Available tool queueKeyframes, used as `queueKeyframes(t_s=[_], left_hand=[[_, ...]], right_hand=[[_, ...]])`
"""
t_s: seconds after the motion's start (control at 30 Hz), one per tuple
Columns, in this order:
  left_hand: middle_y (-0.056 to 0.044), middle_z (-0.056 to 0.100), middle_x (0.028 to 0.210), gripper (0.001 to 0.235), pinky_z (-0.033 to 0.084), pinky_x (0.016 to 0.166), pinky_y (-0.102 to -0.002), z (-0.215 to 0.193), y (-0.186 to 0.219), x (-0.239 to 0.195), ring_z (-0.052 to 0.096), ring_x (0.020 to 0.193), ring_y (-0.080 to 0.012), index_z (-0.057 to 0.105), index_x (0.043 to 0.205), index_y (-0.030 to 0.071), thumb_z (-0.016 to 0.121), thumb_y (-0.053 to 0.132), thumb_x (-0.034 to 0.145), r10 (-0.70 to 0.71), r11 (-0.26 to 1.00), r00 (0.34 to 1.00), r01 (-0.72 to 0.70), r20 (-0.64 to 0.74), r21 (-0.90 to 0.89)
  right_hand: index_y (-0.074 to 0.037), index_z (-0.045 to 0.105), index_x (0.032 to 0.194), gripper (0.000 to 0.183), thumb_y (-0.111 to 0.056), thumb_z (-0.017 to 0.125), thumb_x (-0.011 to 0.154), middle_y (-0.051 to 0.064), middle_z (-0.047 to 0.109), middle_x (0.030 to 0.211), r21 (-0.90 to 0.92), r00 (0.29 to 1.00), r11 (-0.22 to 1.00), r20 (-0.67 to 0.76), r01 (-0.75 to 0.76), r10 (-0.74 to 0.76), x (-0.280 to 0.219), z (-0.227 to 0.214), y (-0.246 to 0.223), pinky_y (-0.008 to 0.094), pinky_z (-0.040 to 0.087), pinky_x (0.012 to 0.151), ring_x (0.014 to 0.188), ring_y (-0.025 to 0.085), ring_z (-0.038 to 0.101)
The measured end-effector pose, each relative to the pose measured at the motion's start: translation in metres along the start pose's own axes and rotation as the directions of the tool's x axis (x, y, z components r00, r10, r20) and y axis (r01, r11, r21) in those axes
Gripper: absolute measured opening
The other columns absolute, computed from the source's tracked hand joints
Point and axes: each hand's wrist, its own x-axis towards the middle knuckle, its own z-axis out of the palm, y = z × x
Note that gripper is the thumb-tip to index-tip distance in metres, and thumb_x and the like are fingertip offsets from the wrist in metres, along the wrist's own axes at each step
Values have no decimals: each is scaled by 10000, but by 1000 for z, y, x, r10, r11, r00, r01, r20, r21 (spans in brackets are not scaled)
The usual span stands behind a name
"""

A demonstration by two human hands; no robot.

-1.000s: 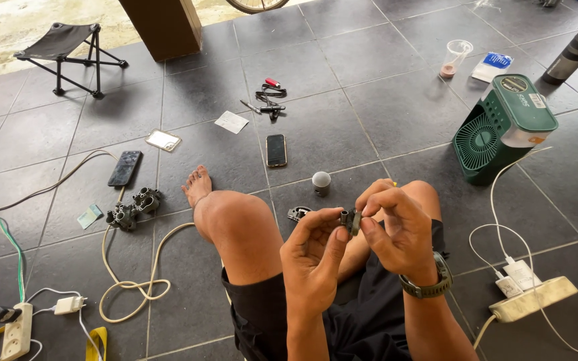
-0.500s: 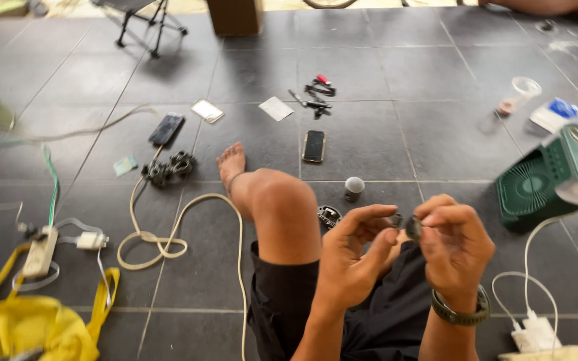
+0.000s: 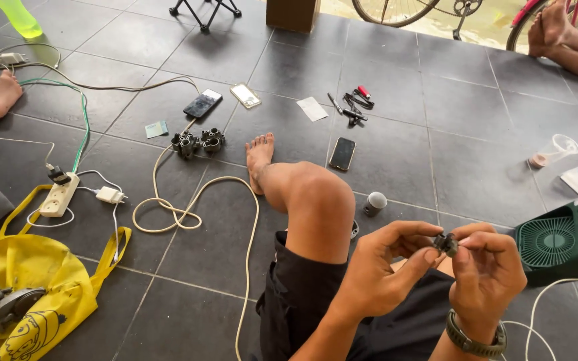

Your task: The person sits on the floor and assembles small mechanical components. They use a yellow-handled screwdriver to tighten screws on a metal part held in their left hand, occasionally adjusting the piece to access different areas.

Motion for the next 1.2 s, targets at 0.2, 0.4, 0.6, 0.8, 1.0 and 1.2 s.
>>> queueKeyframes(t_s=[0.2, 0.4, 0.6, 0.8, 1.0, 1.2], left_hand=[[-54, 729, 1030, 249, 601, 932, -245, -9, -7, 5, 705, 989, -121, 663, 1243, 55, 666, 135, 1008, -45, 998, 999, 46, -9, 32], [-50, 750, 1051, 159, 598, 887, -243, -3, -10, 6, 717, 944, -123, 697, 1129, 93, 695, 153, 981, -21, 994, 1000, 20, 14, 111], [-78, 750, 1059, 161, 604, 870, -268, 1, -18, 7, 723, 938, -150, 693, 1130, 72, 685, 123, 978, 12, 991, 999, -19, 51, 136], [-63, 769, 999, 144, 613, 821, -260, 6, -14, 9, 742, 883, -138, 705, 1075, 74, 714, 138, 947, 16, 984, 999, -21, 33, 175], [-44, 732, 894, 91, 605, 765, -273, 13, -19, 11, 717, 807, -144, 682, 998, 80, 705, 161, 963, 90, 958, 996, -89, 6, 274], [-57, 717, 901, 90, 598, 755, -280, 16, -14, 13, 701, 801, -152, 672, 1006, 74, 701, 142, 953, 160, 950, 987, -149, -16, 275]], right_hand=[[-34, 453, 1005, 189, -174, 578, 984, 229, 561, 862, 54, 997, 998, -75, -22, 26, -1, 5, 0, 311, 446, 741, 759, 254, 562], [-84, 512, 1233, 342, -197, 657, 945, 96, 558, 961, 495, 983, 850, 71, -180, 167, 2, 0, 7, 266, 550, 917, 863, 138, 573], [-26, 608, 1054, 162, -165, 591, 974, 135, 602, 911, 319, 980, 929, 115, -189, 160, 7, 2, -13, 254, 490, 686, 827, 194, 595], [-42, 603, 1022, 118, -155, 605, 989, 138, 602, 913, 311, 982, 933, 103, -184, 159, 8, -3, -14, 140, 302, 440, 547, 48, 401], [-53, 601, 978, 159, -208, 636, 983, 93, 587, 890, 189, 983, 965, 66, -179, 169, 10, -5, -13, 257, 487, 741, 842, 173, 582], [-70, 595, 977, 158, -220, 646, 982, 103, 600, 906, 203, 982, 961, 57, -187, 179, 10, -4, -13, 227, 445, 643, 778, 139, 560]])
